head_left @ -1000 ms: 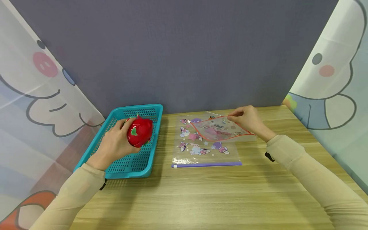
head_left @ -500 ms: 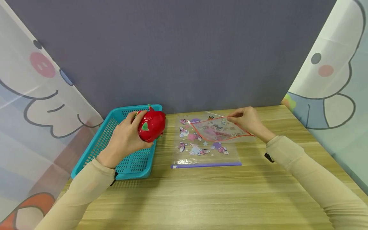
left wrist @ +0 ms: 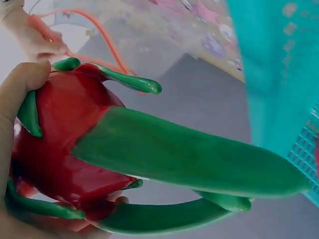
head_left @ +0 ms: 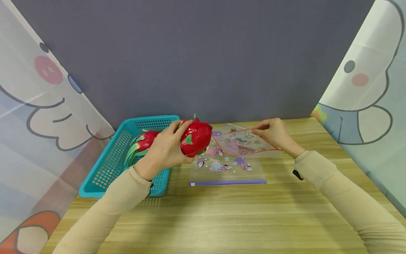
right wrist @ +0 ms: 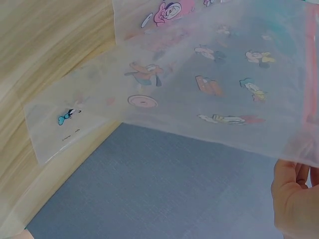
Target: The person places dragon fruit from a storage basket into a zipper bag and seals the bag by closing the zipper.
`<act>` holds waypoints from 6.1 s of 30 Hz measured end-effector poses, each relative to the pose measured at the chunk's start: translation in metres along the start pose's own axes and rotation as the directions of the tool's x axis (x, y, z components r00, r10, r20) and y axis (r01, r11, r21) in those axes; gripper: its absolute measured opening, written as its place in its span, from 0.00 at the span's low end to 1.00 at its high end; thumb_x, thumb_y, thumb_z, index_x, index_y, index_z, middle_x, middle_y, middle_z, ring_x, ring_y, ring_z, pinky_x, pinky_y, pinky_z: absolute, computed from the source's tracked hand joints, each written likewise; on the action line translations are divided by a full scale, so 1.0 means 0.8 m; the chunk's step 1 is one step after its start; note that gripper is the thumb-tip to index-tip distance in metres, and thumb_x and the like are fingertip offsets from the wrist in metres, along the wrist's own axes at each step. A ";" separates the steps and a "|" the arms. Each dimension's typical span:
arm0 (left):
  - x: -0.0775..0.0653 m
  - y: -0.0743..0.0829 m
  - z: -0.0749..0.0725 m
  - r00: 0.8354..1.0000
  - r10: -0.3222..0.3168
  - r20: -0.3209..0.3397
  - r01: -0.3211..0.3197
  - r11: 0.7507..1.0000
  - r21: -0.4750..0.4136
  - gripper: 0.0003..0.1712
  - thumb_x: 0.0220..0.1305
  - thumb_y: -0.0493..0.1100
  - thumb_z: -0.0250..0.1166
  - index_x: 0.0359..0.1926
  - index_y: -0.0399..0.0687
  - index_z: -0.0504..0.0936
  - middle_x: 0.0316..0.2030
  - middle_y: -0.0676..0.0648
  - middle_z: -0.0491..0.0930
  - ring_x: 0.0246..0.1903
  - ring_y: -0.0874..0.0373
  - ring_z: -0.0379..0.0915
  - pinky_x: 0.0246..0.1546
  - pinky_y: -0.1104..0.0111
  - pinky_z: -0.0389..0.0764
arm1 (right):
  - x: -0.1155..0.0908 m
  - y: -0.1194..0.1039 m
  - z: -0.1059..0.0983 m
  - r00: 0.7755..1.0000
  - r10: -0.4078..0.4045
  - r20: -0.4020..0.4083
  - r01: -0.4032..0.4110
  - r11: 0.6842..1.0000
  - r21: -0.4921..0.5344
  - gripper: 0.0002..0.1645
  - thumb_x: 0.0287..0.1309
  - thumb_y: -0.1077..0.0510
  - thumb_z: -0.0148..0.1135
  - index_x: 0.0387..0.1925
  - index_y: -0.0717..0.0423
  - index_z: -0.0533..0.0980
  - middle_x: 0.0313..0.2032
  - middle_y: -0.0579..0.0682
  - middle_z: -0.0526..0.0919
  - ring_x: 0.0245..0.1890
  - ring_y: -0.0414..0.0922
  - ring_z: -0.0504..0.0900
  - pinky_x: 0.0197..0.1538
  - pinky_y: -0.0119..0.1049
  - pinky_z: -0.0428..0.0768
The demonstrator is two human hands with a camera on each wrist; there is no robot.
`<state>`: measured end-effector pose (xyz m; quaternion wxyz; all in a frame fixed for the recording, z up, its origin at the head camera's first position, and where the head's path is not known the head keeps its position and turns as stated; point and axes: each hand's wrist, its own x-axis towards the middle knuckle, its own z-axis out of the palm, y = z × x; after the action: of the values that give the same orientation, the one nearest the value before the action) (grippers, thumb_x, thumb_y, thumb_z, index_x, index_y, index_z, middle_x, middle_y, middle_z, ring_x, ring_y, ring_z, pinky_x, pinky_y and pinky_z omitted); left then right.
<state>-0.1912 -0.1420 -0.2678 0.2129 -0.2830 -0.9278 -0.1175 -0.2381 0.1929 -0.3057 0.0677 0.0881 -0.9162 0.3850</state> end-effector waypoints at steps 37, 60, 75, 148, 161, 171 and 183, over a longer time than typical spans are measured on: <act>0.043 0.093 0.073 0.979 0.143 0.143 -0.133 0.988 -0.075 0.56 0.33 0.62 0.73 0.65 0.50 0.61 0.51 0.45 0.70 0.41 0.53 0.76 0.39 0.64 0.81 | 0.011 -0.007 0.018 0.996 -0.082 -0.045 0.080 0.996 -0.032 0.08 0.51 0.56 0.66 0.31 0.57 0.84 0.29 0.55 0.85 0.26 0.43 0.80 0.27 0.31 0.77; 0.056 0.087 0.097 0.965 -0.045 0.257 0.079 0.989 -0.126 0.61 0.30 0.62 0.75 0.67 0.53 0.57 0.51 0.42 0.71 0.39 0.46 0.77 0.36 0.59 0.82 | 0.002 -0.008 0.022 0.997 -0.073 -0.012 0.074 0.997 0.016 0.09 0.53 0.56 0.65 0.33 0.56 0.84 0.33 0.55 0.85 0.27 0.44 0.79 0.27 0.30 0.76; 0.075 0.075 0.127 0.942 -0.197 0.273 0.235 0.965 -0.115 0.60 0.34 0.64 0.72 0.67 0.50 0.55 0.55 0.40 0.69 0.44 0.46 0.76 0.39 0.58 0.81 | 0.004 -0.029 0.035 0.996 -0.085 0.010 0.083 0.992 0.094 0.09 0.53 0.58 0.65 0.33 0.60 0.83 0.32 0.57 0.85 0.24 0.40 0.77 0.26 0.29 0.75; 0.115 0.142 0.159 0.904 -0.170 0.393 0.050 0.953 0.298 0.49 0.53 0.58 0.63 0.71 0.61 0.47 0.46 0.44 0.72 0.31 0.54 0.77 0.29 0.64 0.81 | -0.006 -0.065 -0.017 0.992 -0.043 0.118 0.025 0.988 0.152 0.12 0.55 0.51 0.63 0.36 0.55 0.81 0.30 0.53 0.83 0.08 0.38 0.59 0.13 0.33 0.62; 0.118 0.130 0.171 0.892 -0.220 0.395 0.096 0.946 0.310 0.43 0.54 0.68 0.57 0.65 0.51 0.62 0.44 0.40 0.78 0.33 0.51 0.80 0.27 0.65 0.82 | -0.010 -0.061 -0.023 0.997 -0.073 0.030 0.070 0.993 0.094 0.11 0.54 0.53 0.64 0.34 0.55 0.83 0.30 0.47 0.81 0.20 0.43 0.68 0.19 0.33 0.65; 0.115 0.114 0.177 0.864 -0.230 0.448 0.211 0.973 0.093 0.34 0.52 0.62 0.64 0.53 0.47 0.71 0.43 0.44 0.80 0.41 0.52 0.79 0.38 0.63 0.81 | -0.006 -0.056 -0.029 0.997 -0.074 0.015 0.073 0.994 0.078 0.14 0.53 0.51 0.64 0.36 0.56 0.82 0.33 0.47 0.83 0.26 0.40 0.75 0.25 0.32 0.72; 0.115 0.104 0.176 0.771 -0.281 0.572 0.347 0.938 -0.007 0.45 0.57 0.62 0.59 0.69 0.48 0.53 0.57 0.40 0.71 0.40 0.51 0.79 0.38 0.62 0.80 | 0.001 -0.057 -0.034 0.997 -0.070 0.025 0.067 0.993 0.099 0.13 0.52 0.51 0.65 0.36 0.55 0.83 0.31 0.48 0.84 0.26 0.41 0.80 0.27 0.35 0.76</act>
<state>-0.2587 0.0168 -0.3414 -0.1086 -0.1574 -0.9748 -0.1149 -0.2275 0.1810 -0.2550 0.0636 0.1282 -0.8935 0.4257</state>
